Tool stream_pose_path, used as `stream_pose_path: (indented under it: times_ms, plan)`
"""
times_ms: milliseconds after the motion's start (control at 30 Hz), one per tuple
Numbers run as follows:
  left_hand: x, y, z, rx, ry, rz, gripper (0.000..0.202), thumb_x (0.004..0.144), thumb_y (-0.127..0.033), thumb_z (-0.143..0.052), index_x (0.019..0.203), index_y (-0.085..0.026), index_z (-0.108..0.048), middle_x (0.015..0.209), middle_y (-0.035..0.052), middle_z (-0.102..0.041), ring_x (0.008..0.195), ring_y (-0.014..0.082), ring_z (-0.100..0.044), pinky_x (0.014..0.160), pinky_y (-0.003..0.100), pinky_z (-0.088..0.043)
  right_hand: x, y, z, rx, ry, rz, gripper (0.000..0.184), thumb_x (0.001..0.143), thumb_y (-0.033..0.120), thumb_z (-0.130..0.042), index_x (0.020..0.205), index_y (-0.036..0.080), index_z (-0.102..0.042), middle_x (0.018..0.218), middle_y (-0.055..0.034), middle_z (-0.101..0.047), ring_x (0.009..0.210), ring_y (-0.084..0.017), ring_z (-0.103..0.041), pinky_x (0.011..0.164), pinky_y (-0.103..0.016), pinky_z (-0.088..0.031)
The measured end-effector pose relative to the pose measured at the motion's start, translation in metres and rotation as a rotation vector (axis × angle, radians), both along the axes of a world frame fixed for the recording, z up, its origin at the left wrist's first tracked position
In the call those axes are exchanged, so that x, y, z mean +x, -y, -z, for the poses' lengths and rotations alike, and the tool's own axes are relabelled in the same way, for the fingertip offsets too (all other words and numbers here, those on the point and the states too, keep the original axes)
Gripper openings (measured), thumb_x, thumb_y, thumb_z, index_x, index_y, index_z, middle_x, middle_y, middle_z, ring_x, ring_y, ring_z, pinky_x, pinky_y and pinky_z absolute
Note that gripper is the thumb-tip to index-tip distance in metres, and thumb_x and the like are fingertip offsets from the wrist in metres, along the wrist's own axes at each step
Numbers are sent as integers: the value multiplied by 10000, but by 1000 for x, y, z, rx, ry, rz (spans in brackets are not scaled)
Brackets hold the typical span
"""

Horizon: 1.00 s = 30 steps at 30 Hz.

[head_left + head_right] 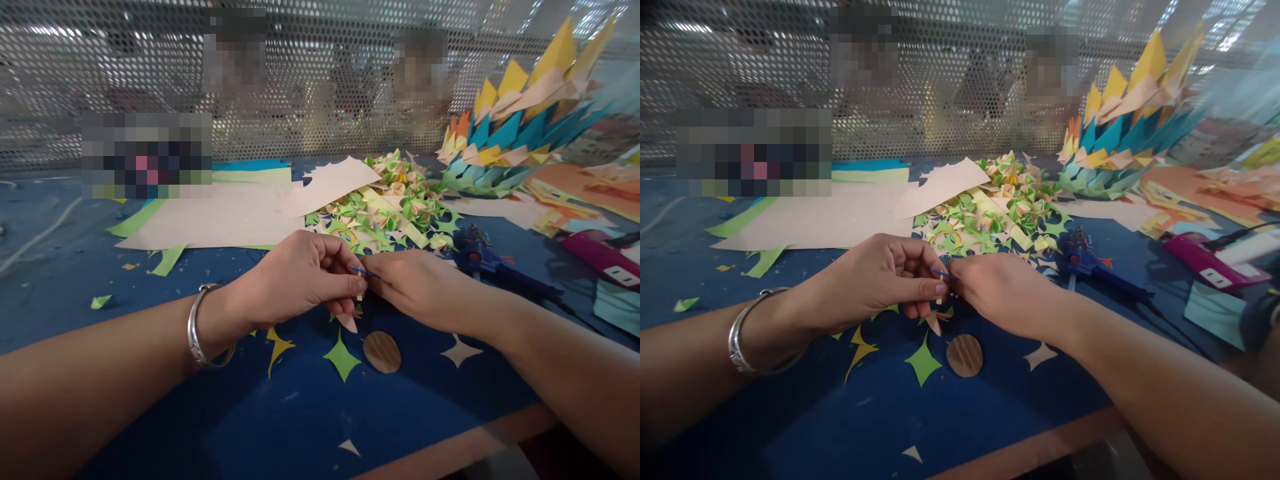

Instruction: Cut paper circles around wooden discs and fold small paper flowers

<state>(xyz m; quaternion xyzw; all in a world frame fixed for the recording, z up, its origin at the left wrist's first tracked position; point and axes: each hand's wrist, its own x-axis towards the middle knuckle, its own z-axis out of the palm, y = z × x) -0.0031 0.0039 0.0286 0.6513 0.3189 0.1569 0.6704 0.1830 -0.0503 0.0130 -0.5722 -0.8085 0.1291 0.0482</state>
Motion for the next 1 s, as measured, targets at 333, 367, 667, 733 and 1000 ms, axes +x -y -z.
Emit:
stream_pose_path:
  times_ms: [333,367,667,733,1000]
  plan:
    - [-1,2,-2,39,-30,18,88,744,-89,-727,745,-149,-663,549,-3,-685,483,115,-663,482,174,-510,1,1,3,126,193,22,197,937,243,-416,847,193,-584,737,-61,-664,619,-176,-573,544,-270,-246]
    - [-1,2,-2,38,-30,21,81,751,-101,-729,749,-150,-666,552,0,-689,485,116,-666,484,176,-512,1,1,2,131,205,11,198,934,234,-414,847,192,-586,736,-62,-664,614,-174,-566,538,-271,-236]
    - [-1,3,1,47,-6,11,303,857,-334,-683,623,-147,-640,545,40,-690,471,123,-663,453,174,-496,-3,1,2,143,264,6,248,938,216,-370,918,172,-614,786,-97,-685,594,-184,-542,520,-291,-196]
    - [0,3,2,23,-5,-6,312,861,-340,-679,620,-145,-638,553,39,-692,478,125,-671,431,162,-471,-3,2,2,141,280,4,242,928,194,-378,937,168,-619,800,-101,-691,591,-181,-543,521,-298,-182]
    - [-3,1,2,13,-44,19,293,847,-303,-701,605,-143,-658,604,39,-720,528,94,-677,457,132,-424,-9,4,-4,107,320,22,216,932,176,-398,904,168,-612,822,-93,-702,607,-176,-558,516,-294,-179]
